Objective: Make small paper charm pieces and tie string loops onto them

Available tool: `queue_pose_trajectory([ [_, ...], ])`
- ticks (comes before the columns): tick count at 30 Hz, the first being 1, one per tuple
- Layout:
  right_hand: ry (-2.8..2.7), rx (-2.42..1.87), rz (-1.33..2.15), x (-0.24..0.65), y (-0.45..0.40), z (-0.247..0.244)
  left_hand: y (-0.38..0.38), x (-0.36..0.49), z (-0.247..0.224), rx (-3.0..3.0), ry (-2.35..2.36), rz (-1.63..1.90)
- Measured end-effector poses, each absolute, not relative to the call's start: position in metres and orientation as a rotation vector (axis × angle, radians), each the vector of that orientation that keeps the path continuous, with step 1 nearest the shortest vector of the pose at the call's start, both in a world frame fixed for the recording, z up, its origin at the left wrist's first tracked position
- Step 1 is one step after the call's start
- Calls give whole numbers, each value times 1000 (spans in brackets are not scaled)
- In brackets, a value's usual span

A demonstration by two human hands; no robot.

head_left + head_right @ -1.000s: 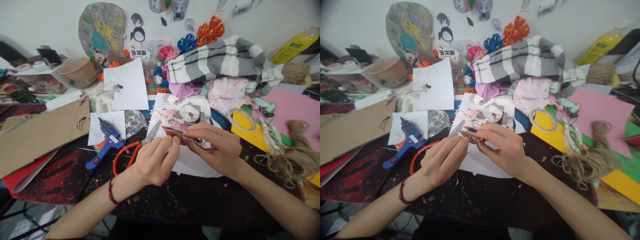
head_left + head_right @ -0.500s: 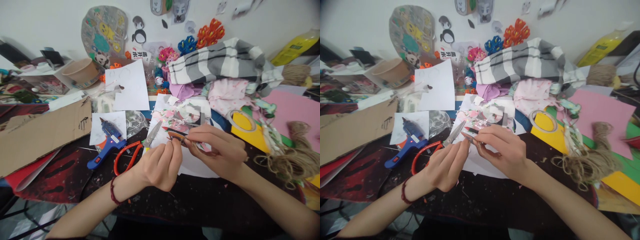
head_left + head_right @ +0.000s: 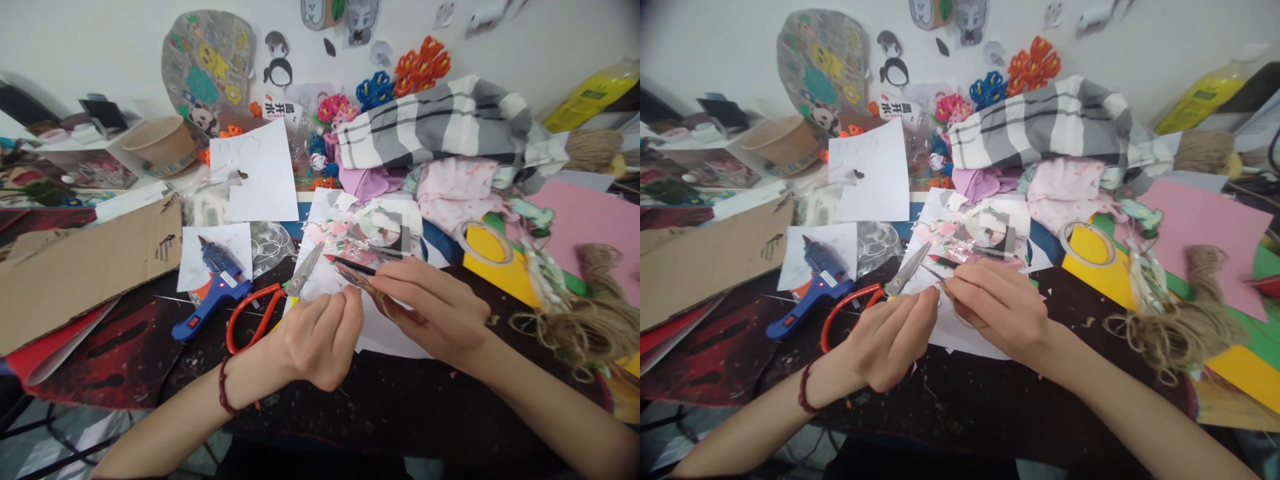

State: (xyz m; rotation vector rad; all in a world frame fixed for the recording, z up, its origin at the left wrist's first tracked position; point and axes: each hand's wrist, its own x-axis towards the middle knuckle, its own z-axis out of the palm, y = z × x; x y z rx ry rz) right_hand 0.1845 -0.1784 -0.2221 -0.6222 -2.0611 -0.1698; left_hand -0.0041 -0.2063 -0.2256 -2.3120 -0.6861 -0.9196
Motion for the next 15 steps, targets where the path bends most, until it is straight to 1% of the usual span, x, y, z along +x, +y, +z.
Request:
queue_pose_trajectory([
  [3, -2068, -612, -207, 184, -178, -222, -207, -2, -228, -2269, -755, -1014],
  [7, -2062, -593, -279, 185, -177, -223, -210, 1, -228, -2357, -926, -1078],
  [11, -2097, -568, -298, 186, -177, -224, -211, 4, -227, -2335, -1075, -1230],
  [15, -2056, -589, -188, 185, -178, -225, -209, 1, -225, -2358, -935, -1120],
])
